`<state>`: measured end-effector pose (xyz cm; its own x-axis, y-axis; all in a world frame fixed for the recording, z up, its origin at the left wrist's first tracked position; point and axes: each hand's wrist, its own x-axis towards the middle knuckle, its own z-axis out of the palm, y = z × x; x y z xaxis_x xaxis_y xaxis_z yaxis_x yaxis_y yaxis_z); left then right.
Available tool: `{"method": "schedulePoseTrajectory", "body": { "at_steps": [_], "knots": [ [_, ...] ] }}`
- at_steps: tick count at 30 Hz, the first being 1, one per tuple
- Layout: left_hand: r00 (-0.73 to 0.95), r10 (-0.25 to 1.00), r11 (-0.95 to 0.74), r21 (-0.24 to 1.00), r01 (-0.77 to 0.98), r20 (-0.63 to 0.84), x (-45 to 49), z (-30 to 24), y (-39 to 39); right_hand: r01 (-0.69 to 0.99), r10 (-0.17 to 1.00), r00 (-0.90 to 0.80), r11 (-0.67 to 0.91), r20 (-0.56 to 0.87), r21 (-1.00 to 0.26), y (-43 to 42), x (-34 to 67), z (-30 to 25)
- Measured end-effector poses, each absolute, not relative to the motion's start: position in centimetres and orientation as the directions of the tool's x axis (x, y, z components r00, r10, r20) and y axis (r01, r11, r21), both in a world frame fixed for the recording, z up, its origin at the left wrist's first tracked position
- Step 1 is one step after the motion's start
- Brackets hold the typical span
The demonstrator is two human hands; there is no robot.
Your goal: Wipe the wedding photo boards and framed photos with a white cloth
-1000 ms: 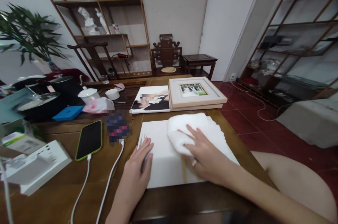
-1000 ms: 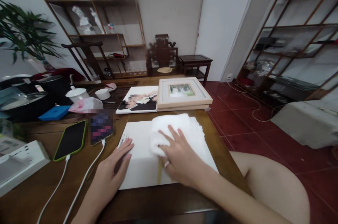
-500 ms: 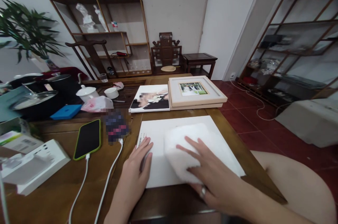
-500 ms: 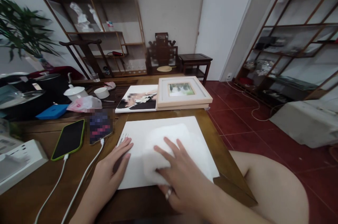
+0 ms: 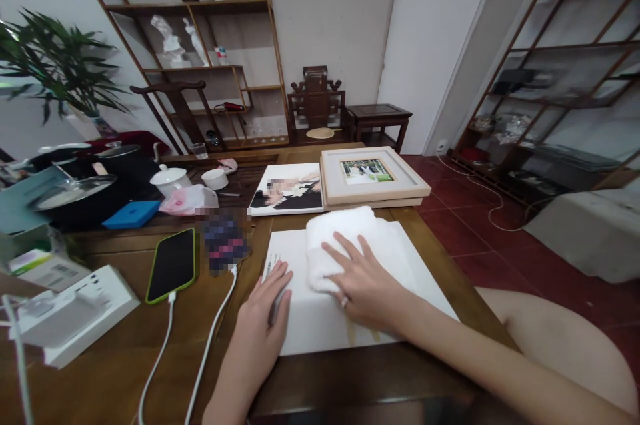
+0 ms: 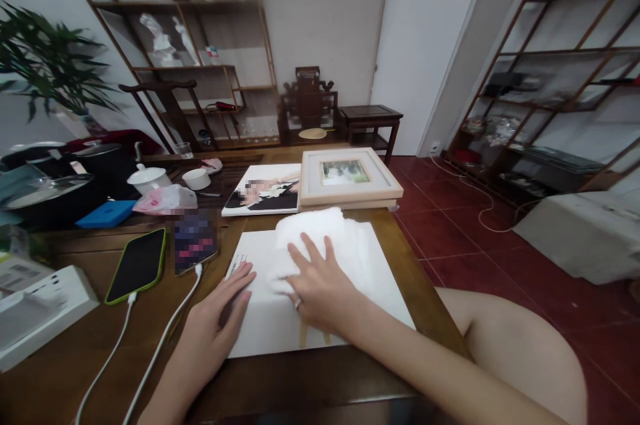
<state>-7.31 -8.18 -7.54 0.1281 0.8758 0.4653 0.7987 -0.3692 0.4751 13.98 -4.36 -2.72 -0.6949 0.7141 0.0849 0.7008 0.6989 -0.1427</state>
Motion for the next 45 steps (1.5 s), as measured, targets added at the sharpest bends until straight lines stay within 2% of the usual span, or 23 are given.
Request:
{"method": "schedulePoseTrajectory", "body": {
  "at_steps": [5, 9, 13, 16, 20, 23, 27, 31, 36, 41, 45],
  "knots": [
    [0.138, 0.882, -0.363, 0.461, 0.81, 0.451, -7.3, -7.5, -8.2, 0.591, 0.605, -0.792, 0.794, 0.083, -0.146, -9.5, 14.4, -3.4],
    [0.147, 0.882, -0.363, 0.447, 0.818, 0.448, -7.3, -7.4, -8.2, 0.58, 0.593, -0.794, 0.805, 0.132, -0.124, -11.8, 15.1, -4.6],
    [0.148, 0.886, -0.359, 0.448, 0.819, 0.439, -7.3, -7.4, -8.2, 0.545, 0.573, -0.816, 0.807, 0.074, -0.228, -11.4, 16.1, -3.7],
    [0.145, 0.888, -0.359, 0.461, 0.811, 0.438, -7.2, -7.3, -8.2, 0.578, 0.62, -0.783, 0.756, 0.054, -0.307, -9.9, 16.6, -2.3],
    [0.124, 0.889, -0.354, 0.49, 0.796, 0.44, -7.1, -7.3, -8.3, 0.642, 0.706, -0.698, 0.69, 0.117, -0.334, -6.6, 16.2, -1.8],
    [0.119, 0.892, -0.351, 0.501, 0.791, 0.436, -7.2, -7.3, -8.3, 0.702, 0.759, -0.636, 0.643, 0.136, -0.307, -4.0, 14.9, -2.1],
    [0.126, 0.888, -0.356, 0.489, 0.796, 0.442, -7.3, -7.5, -8.2, 0.783, 0.807, -0.581, 0.589, 0.103, -0.202, -2.0, 12.8, -2.5],
    [0.132, 0.877, -0.372, 0.479, 0.795, 0.461, -7.3, -7.5, -8.2, 0.738, 0.748, -0.658, 0.664, 0.092, -0.12, -3.4, 12.0, -2.6],
    [0.134, 0.891, -0.357, 0.486, 0.798, 0.434, -7.2, -7.2, -8.3, 0.634, 0.652, -0.75, 0.757, 0.112, -0.161, -8.7, 12.3, -3.1],
    [0.133, 0.902, -0.343, 0.495, 0.798, 0.411, -7.2, -7.1, -8.3, 0.596, 0.611, -0.781, 0.792, 0.134, -0.136, -12.1, 13.1, -4.6],
    [0.134, 0.903, -0.344, 0.498, 0.796, 0.409, -7.2, -7.2, -8.2, 0.562, 0.592, -0.798, 0.799, 0.111, -0.215, -11.8, 14.3, -4.1]
  ]
}}
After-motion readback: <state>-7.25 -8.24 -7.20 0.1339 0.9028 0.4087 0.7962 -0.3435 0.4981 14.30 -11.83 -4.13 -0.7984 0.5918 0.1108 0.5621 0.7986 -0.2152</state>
